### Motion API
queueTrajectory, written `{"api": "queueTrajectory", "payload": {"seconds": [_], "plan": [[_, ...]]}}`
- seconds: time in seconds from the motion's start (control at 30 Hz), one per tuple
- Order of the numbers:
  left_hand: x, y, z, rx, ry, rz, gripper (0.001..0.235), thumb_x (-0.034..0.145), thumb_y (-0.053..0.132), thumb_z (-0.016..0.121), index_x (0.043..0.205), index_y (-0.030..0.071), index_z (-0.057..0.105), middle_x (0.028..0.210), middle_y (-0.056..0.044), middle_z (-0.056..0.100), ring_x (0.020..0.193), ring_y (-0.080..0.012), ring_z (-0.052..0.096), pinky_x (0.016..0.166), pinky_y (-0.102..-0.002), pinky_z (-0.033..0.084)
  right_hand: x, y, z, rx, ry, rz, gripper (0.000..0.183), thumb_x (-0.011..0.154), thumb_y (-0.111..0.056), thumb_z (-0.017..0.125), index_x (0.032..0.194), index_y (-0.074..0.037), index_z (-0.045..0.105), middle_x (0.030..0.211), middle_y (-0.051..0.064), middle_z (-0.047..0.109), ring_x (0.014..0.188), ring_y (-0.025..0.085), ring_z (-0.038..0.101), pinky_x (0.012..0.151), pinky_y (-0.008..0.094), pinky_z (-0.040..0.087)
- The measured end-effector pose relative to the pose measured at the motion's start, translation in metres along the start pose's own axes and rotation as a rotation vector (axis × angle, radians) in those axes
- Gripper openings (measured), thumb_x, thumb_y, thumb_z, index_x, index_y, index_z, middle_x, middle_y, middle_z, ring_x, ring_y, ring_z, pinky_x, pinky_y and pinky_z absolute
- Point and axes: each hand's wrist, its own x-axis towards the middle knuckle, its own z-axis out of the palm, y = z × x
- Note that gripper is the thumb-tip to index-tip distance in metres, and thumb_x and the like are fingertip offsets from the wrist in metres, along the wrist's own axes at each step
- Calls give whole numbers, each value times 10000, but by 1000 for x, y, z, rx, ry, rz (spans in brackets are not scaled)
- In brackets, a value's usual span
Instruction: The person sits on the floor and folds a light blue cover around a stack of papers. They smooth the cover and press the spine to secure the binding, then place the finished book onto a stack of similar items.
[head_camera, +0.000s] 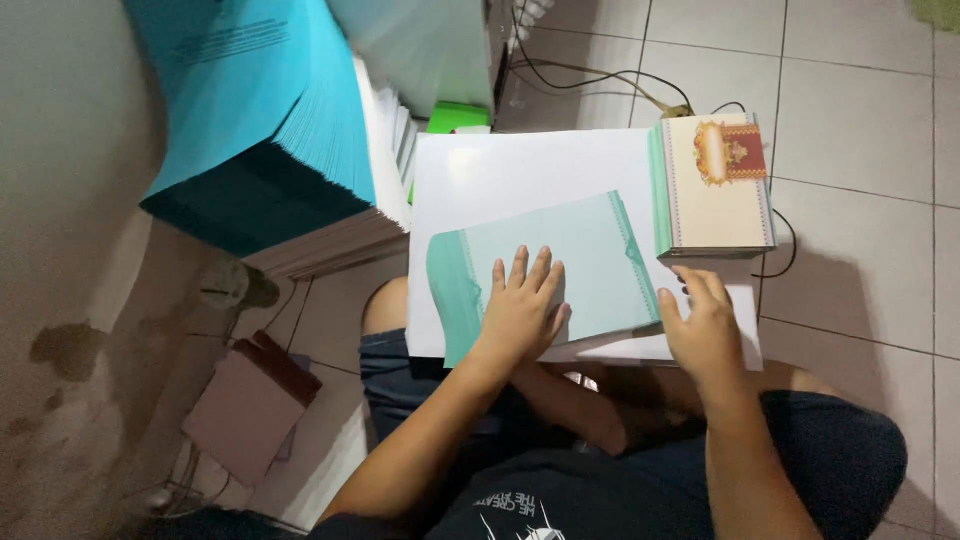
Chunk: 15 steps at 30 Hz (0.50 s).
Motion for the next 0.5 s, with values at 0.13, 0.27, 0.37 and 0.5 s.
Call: {"api": "queueTrajectory", "payload": {"seconds": [0.13, 0.27, 0.37, 0.5], "plan": [[-13, -3, -11, -49, -6, -3, 629, 980, 459, 471, 1525, 145, 479, 1587, -160, 442, 1495, -396, 360, 1197, -630, 214, -15, -23, 29, -360, -133, 23, 726, 1012, -541, 517, 1513, -18, 478, 1420, 202, 495, 1329, 409, 469, 1043, 539, 475], [-17, -2, -6, -75, 50, -26, 644, 951, 462, 492, 1471, 83, 531, 1532, -190, 500, 1470, -380, 410, 1195, -632, 233, -21, -33, 34, -272, -117, 7, 755, 1002, -484, 548, 1535, 37, 425, 1472, 264, 457, 1352, 471, 440, 1069, 591, 437], [-21, -7, -3, -106, 90, -19, 648, 930, 447, 534, 1432, 38, 560, 1487, -206, 541, 1440, -375, 459, 1192, -630, 254, -37, -60, 22, -69, -67, -160, 657, 1021, -314, 552, 1536, 70, 414, 1495, 320, 449, 1376, 519, 424, 1110, 624, 384], [-22, -12, 8, -88, 139, 9, 616, 848, 339, 626, 1386, 42, 580, 1464, -184, 562, 1411, -355, 496, 1187, -611, 288, -51, -84, 18, 919, -361, -291, 805, 1020, -615, 235, 1498, -10, 470, 1525, 209, 516, 1486, 371, 380, 1183, 526, 242]]}}
